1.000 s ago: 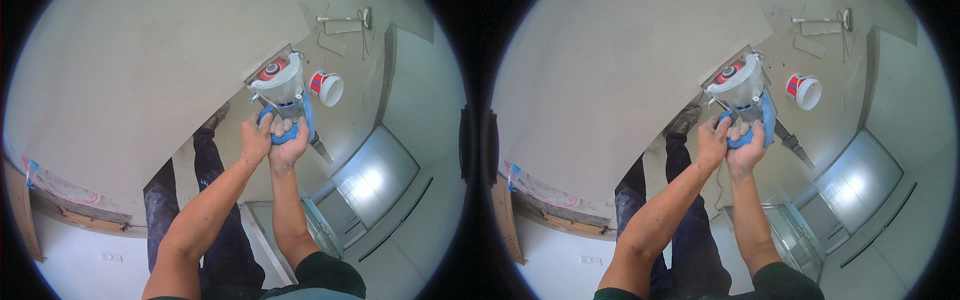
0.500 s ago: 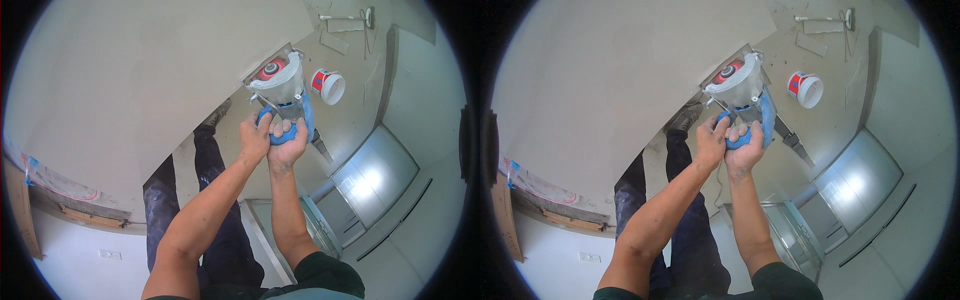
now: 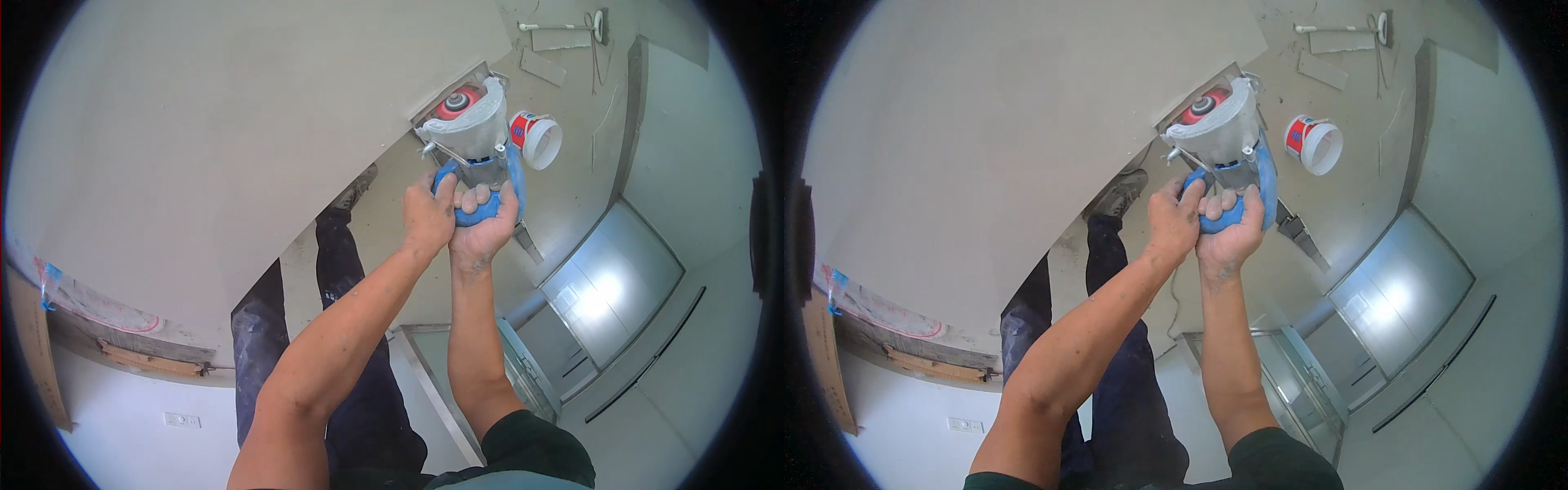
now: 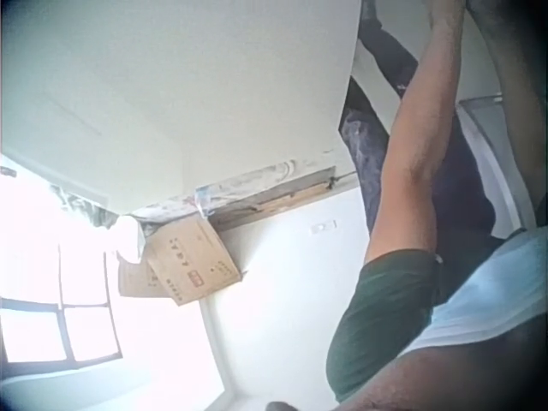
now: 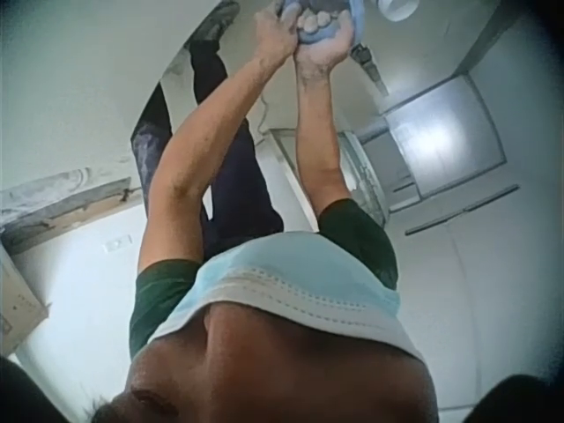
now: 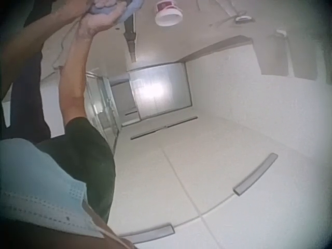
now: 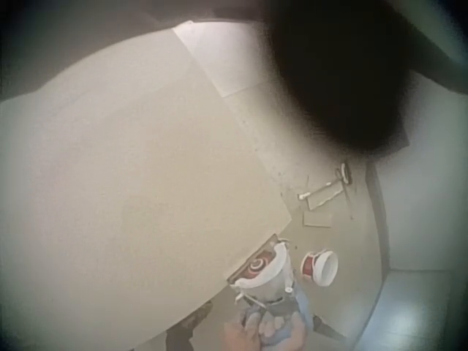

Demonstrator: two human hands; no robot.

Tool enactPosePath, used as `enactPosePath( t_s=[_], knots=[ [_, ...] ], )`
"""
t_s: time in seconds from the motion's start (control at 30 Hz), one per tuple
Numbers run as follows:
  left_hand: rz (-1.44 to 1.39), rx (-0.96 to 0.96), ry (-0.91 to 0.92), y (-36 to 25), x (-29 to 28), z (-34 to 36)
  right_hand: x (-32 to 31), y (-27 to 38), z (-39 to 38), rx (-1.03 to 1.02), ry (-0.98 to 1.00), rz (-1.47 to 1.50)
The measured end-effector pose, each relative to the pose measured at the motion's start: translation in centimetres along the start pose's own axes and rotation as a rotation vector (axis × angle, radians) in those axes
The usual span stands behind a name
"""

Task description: Cutting a piece of ceramic or board material on the floor using a handheld electric circular saw.

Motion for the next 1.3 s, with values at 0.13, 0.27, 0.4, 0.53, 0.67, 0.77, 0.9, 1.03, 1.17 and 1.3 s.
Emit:
enactPosePath(
  t_s=[0.13, 0.27, 0.4, 0.53, 0.67, 0.77, 0.9, 1.03, 1.17, 1.3],
  knots=[
    [0.003, -0.074, 0.032, 0.35, 0.04, -0.05, 0.21, 0.13, -0.25, -0.004, -0.017, -0.022],
    [-0.044, -0.064, 0.034, 0.00, -0.04, -0.32, 0.01, 0.07, -0.23, -0.005, -0.009, -0.029],
    [-0.039, 0.001, 0.006, -0.05, 0.21, -0.23, -0.04, 0.13, 0.07, 0.001, 0.007, 0.004],
    [-0.039, -0.065, 0.028, 0.59, 0.11, -0.01, -0.17, -0.08, -0.01, 0.017, 0.013, -0.023],
    [-0.081, -0.063, 0.052, 0.43, 0.29, 0.02, -0.48, -0.19, 0.13, 0.022, -0.007, -0.023],
    [-0.065, -0.056, 0.036, 0.21, 0.22, -0.22, -0.49, -0.09, 0.06, 0.019, 0.012, -0.004],
    [-0.032, -0.069, 0.034, 0.02, 0.11, -0.29, -0.28, -0.04, -0.07, 0.016, 0.009, -0.007],
    [-0.029, -0.095, 0.048, -0.07, 0.07, -0.25, -0.17, -0.08, -0.06, 0.021, 0.003, -0.019],
    [-0.028, -0.086, 0.057, 0.20, 0.25, -0.17, -0.27, -0.04, 0.05, 0.023, 0.027, -0.019],
    [-0.033, -0.093, 0.060, 0.21, 0.23, -0.17, -0.28, -0.12, -0.04, 0.031, 0.019, -0.020]
  ],
)
Point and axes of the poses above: each hand's wrist, its own z-axis towards the middle knuckle, its own x-axis out of the palm, y = z × x, the point moved 5 cm from there along z, towards the middle knuckle, and after that the axes turned 11 degrees about -x, right-handed, at the moved point
